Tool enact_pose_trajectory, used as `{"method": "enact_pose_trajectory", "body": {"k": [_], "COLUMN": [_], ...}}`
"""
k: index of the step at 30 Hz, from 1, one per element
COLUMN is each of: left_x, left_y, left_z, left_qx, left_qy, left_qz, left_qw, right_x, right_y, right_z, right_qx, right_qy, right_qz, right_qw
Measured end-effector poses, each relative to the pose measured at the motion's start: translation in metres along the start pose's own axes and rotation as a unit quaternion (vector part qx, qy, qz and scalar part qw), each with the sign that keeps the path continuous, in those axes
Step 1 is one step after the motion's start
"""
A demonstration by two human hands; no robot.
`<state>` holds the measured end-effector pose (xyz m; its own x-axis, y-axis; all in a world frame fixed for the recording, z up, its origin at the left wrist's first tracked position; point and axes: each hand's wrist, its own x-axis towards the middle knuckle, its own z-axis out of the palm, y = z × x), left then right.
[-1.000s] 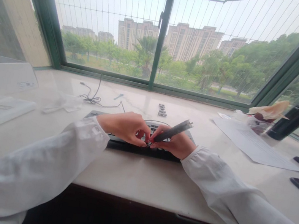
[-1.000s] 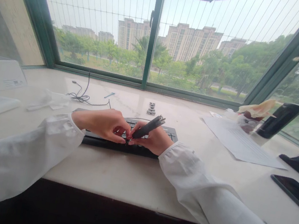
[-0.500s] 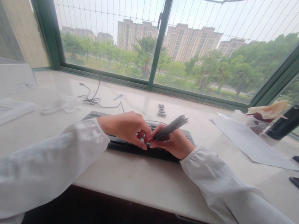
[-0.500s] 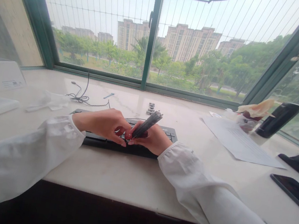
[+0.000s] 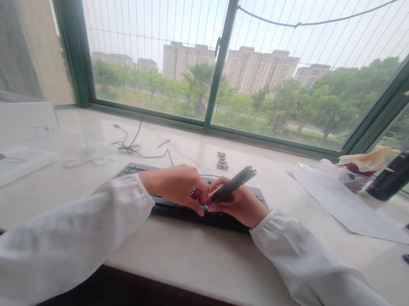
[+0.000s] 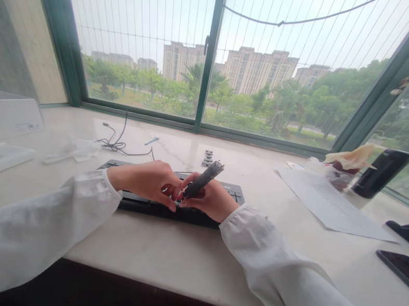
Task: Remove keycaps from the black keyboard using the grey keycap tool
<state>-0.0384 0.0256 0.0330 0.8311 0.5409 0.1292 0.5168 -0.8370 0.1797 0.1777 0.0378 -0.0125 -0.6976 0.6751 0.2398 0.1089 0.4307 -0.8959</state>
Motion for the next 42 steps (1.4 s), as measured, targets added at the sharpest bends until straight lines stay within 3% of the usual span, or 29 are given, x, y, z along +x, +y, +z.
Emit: {"method": "enact_pose_trajectory", "body": {"k": [7, 20, 42], "left_x": [0.0010, 0.0007, 0.0004], "left_y": [0.0006, 0.0004, -0.0001], "left_z": [-0.0001, -0.0002, 0.0008], "left_qx": [0.001, 0.002, 0.000], "left_qy": [-0.015, -0.010, -0.012], "left_qz": [-0.017, -0.015, -0.012], "left_qw": [1.000, 1.000, 1.000], "right_x": [-0.0008, -0.0022, -0.0027], "right_y": [-0.0040, -0.0052, -0.0020], "right_z": [0.0007, -0.0021, -0.0036], "right_qx": [-0.006, -0.137, -0.147], "right_qy": [-0.011, 0.046, 0.036], "right_qz": [-0.008, -0.016, -0.032], "right_qw": [1.000, 0.989, 0.988]}}
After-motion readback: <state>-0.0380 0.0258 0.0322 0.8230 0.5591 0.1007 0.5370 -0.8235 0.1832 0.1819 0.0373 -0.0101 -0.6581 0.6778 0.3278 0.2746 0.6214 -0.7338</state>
